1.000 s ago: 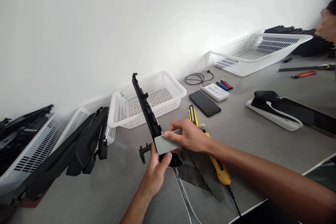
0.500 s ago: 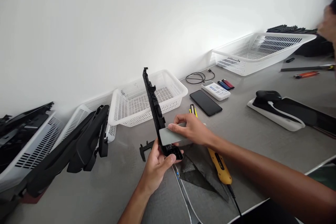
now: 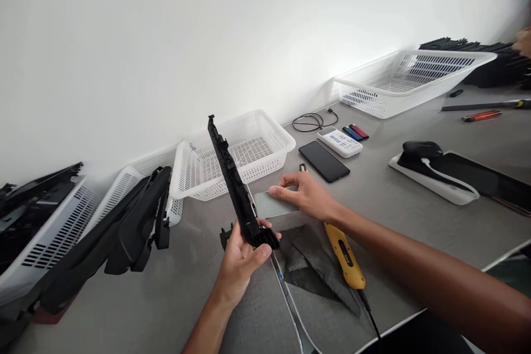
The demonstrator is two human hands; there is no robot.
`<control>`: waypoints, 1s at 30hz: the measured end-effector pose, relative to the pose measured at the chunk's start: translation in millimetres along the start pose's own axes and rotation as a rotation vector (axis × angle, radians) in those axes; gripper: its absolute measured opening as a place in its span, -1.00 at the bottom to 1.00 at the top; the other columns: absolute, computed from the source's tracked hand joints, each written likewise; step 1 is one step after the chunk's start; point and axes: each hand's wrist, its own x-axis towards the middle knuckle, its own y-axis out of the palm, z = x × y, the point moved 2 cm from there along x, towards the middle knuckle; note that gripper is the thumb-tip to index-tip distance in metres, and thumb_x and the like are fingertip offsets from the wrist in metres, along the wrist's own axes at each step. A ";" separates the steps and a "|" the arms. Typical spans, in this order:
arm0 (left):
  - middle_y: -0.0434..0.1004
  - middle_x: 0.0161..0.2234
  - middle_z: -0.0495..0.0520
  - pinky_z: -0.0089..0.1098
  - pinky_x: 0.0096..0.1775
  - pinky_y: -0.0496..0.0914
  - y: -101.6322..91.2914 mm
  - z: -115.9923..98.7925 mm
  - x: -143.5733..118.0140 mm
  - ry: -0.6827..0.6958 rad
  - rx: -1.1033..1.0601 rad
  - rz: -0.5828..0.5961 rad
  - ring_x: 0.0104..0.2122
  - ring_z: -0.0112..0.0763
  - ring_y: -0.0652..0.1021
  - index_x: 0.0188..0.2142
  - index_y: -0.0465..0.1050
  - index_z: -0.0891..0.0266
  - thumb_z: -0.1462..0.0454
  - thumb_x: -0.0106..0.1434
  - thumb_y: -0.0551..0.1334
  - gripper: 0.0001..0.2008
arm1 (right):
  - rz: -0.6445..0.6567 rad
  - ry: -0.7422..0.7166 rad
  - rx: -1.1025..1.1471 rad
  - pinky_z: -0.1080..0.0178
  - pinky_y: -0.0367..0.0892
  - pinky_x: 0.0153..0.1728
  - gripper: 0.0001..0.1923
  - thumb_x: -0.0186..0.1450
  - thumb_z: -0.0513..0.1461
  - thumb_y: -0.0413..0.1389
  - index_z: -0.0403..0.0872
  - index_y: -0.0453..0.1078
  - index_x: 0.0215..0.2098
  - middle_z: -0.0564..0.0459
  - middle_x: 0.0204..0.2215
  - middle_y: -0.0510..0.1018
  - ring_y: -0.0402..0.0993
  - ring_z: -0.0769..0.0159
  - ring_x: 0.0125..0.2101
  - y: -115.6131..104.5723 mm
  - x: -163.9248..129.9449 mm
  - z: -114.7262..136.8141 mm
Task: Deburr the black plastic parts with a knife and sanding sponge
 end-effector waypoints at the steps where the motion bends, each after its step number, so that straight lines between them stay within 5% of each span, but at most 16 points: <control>1: 0.58 0.00 0.09 -0.15 0.04 0.59 -0.4 0.1 0.3 -0.005 -0.003 -0.004 -0.03 -0.10 0.69 0.15 0.41 0.08 0.10 0.21 0.55 -0.41 | 0.022 -0.008 0.021 0.29 0.15 -0.43 -0.51 0.31 0.16 0.22 -0.09 0.44 -0.43 0.10 -0.51 0.43 0.30 0.33 -0.46 0.0 -0.3 0.4; 5: 0.57 0.04 0.15 -0.20 -0.16 0.68 -0.6 -0.2 1.7 0.014 -0.001 -0.057 -0.12 -0.11 0.69 0.23 0.35 0.06 -0.01 0.08 0.59 -0.20 | 0.212 -0.004 0.013 0.28 0.16 -0.42 -0.51 0.30 0.15 0.25 -0.11 0.49 -0.43 0.09 -0.50 0.46 0.31 0.33 -0.44 3.2 -0.1 -0.3; 9: 0.58 -0.01 0.14 -0.20 -0.22 0.70 -0.4 -1.0 3.0 0.051 0.002 -0.113 -0.17 -0.15 0.68 0.24 0.37 0.09 -0.06 0.02 0.61 -0.13 | 0.141 0.028 0.017 0.28 0.16 -0.42 -0.50 0.28 0.16 0.26 -0.10 0.47 -0.44 0.12 -0.51 0.44 0.29 0.34 -0.45 2.0 1.4 -2.8; 13: 0.57 0.03 0.14 -0.32 -0.28 0.69 -2.0 -2.1 3.6 0.075 -0.017 -0.149 -0.13 -0.18 0.65 0.19 0.42 0.08 -0.06 0.00 0.61 -0.18 | 0.268 -0.017 0.045 0.28 0.16 -0.43 -0.49 0.28 0.18 0.27 -0.10 0.47 -0.43 0.12 -0.51 0.45 0.29 0.35 -0.46 4.5 -0.2 -0.2; 17: 0.59 -0.04 0.09 -0.35 -0.28 0.67 -3.2 -2.9 4.5 0.065 -0.029 -0.144 -0.17 -0.22 0.66 0.09 0.47 0.09 -0.06 0.03 0.60 -0.29 | 0.195 -0.063 0.049 0.29 0.18 -0.41 -0.52 0.26 0.14 0.30 -0.10 0.47 -0.43 0.10 -0.48 0.49 0.33 0.34 -0.43 -0.3 0.1 1.3; 21: 0.60 -0.08 0.10 -0.43 -0.29 0.63 -3.6 -4.7 5.2 0.072 -0.026 -0.176 -0.19 -0.28 0.64 0.10 0.49 0.11 -0.05 0.02 0.61 -0.28 | 0.327 -0.029 0.022 0.30 0.11 -0.48 -0.56 0.28 0.09 0.30 -0.10 0.49 -0.45 0.14 -0.55 0.42 0.26 0.38 -0.50 -3.5 2.7 -2.6; 26: 0.59 -0.04 0.09 -0.29 -0.23 0.67 -3.3 -3.3 5.1 0.041 -0.023 -0.153 -0.17 -0.17 0.69 0.16 0.45 0.08 -0.02 0.08 0.59 -0.29 | 0.148 -0.025 0.044 0.29 0.14 -0.43 -0.51 0.31 0.14 0.25 -0.09 0.45 -0.45 0.14 -0.52 0.42 0.28 0.36 -0.46 -4.9 4.2 -4.0; 30: 0.56 0.11 0.20 -0.18 -0.22 0.70 -3.5 2.2 4.1 0.051 0.002 -0.167 -0.10 -0.06 0.69 0.34 0.31 0.02 -0.03 0.00 0.63 -0.03 | 0.193 -0.025 0.059 0.29 0.16 -0.42 -0.51 0.32 0.15 0.23 -0.10 0.48 -0.41 0.11 -0.50 0.45 0.30 0.34 -0.44 6.9 0.3 -1.8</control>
